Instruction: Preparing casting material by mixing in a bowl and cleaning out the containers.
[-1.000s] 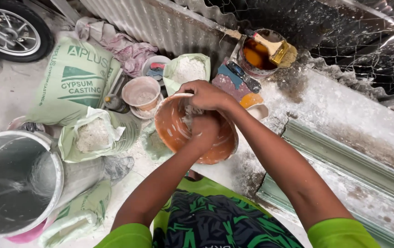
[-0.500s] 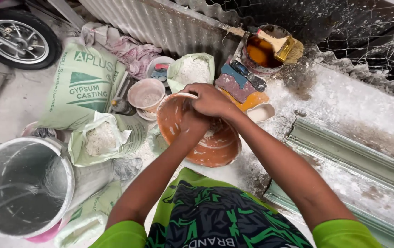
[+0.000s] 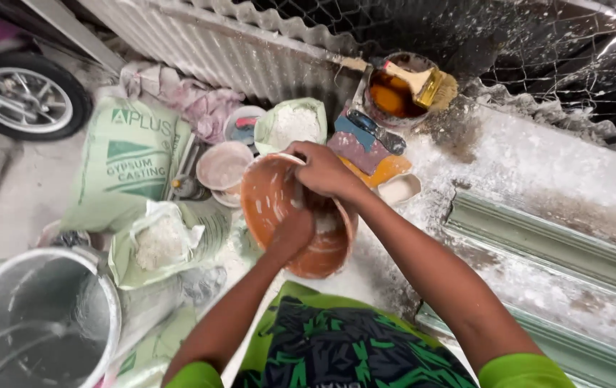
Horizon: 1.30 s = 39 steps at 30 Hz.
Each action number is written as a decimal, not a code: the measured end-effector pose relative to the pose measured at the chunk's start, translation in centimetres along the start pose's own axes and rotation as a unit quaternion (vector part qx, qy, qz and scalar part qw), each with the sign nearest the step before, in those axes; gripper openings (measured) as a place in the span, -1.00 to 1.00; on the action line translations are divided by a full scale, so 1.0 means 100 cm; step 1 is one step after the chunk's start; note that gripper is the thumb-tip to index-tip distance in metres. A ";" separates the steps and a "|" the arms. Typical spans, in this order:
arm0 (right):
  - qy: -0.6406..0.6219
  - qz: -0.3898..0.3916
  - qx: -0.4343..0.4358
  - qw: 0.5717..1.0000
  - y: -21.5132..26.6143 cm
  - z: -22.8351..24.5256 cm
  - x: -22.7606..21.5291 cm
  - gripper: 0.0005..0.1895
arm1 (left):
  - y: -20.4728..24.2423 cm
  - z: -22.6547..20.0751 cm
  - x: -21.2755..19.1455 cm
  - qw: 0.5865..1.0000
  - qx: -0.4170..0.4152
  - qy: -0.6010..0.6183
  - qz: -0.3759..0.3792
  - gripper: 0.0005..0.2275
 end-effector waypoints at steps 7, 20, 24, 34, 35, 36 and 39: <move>0.032 0.010 -0.003 0.999 -0.020 -0.002 0.007 -0.54 | 0.013 -0.052 -0.065 0.955 0.092 -0.281 0.039 -0.83; -0.006 0.039 -0.034 0.999 -0.013 0.000 0.008 -0.54 | -0.006 0.004 -0.037 0.995 0.008 -0.096 0.031 -0.76; -0.023 0.025 0.018 0.999 -0.005 0.006 0.005 -0.57 | -0.007 -0.022 -0.030 0.964 0.185 -0.190 0.033 -0.79; -0.021 0.036 0.010 0.999 -0.015 -0.003 0.002 -0.56 | -0.006 -0.012 -0.062 0.965 0.093 -0.242 -0.032 -0.80; -0.021 0.036 0.010 0.999 -0.015 -0.009 0.002 -0.56 | -0.011 0.001 -0.053 0.965 0.093 -0.242 -0.032 -0.80; -0.038 0.054 0.010 0.998 -0.016 -0.015 0.004 -0.55 | -0.017 0.017 -0.043 0.972 0.076 -0.223 -0.014 -0.80; -0.024 0.062 0.022 0.998 -0.015 -0.012 0.000 -0.54 | 0.009 -0.018 -0.060 0.976 0.099 -0.172 0.086 -0.80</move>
Point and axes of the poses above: each hand's wrist, its own y-axis away from the middle knuckle, its own x-axis out of the palm, z = x × y, the point moved 6 cm from there along -y, towards the middle knuckle, and after that the axes turned 14 degrees about z, right-handed, at the moved point
